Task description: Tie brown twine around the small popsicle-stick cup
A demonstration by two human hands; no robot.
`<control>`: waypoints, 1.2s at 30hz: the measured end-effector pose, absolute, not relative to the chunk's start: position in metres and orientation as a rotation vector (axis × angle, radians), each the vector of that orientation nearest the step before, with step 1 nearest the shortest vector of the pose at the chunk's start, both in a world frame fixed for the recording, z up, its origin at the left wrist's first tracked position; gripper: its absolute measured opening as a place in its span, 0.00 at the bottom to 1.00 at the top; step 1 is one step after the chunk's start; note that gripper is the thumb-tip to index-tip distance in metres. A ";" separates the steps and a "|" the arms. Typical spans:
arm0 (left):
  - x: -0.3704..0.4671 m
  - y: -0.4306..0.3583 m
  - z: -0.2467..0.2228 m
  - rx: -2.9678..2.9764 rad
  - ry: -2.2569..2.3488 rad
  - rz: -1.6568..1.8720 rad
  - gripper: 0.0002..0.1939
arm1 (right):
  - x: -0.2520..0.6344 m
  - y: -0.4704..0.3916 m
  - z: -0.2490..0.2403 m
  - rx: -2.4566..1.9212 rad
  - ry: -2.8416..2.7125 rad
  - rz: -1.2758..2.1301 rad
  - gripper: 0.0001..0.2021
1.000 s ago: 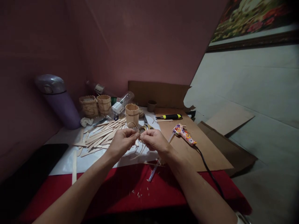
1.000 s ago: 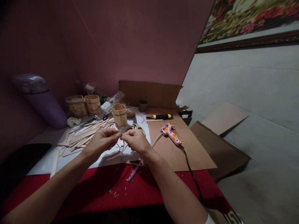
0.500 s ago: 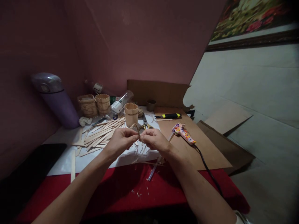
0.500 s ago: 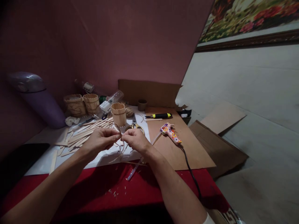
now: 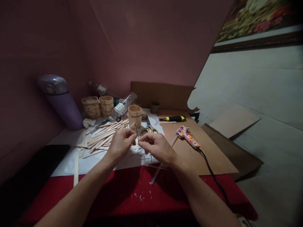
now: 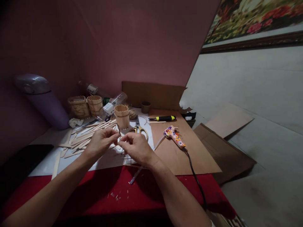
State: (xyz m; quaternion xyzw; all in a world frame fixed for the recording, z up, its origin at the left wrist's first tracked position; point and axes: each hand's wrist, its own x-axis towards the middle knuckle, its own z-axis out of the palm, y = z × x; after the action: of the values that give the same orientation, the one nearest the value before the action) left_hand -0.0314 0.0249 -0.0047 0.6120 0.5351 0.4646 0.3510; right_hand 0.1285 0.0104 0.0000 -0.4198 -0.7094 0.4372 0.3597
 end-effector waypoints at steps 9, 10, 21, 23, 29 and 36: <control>-0.032 0.018 0.007 1.036 1.003 1.182 0.14 | 0.123 0.003 -0.006 -1.169 -2.070 0.555 0.16; -0.032 0.018 0.007 1.036 1.002 1.194 0.14 | 0.124 0.003 -0.004 -1.171 -1.976 0.468 0.16; -0.023 0.014 0.007 1.186 1.018 1.033 0.14 | 0.120 0.015 -0.007 -1.087 -1.666 1.294 0.17; -0.023 0.013 0.008 1.203 1.051 1.030 0.13 | 0.122 0.017 -0.009 -1.123 -1.678 1.194 0.17; -0.026 0.015 0.009 1.303 1.100 0.987 0.11 | 0.129 0.017 -0.001 -1.076 -1.621 1.444 0.15; -0.030 0.018 0.002 1.747 1.356 1.212 0.09 | 0.125 0.019 -0.005 -1.117 -1.437 1.394 0.14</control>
State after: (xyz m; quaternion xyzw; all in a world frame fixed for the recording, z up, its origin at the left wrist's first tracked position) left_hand -0.0303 0.0183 0.0020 0.6597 0.5121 0.4577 0.3050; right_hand 0.1252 0.0192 -0.0046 -0.4440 -0.5712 0.5542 0.4117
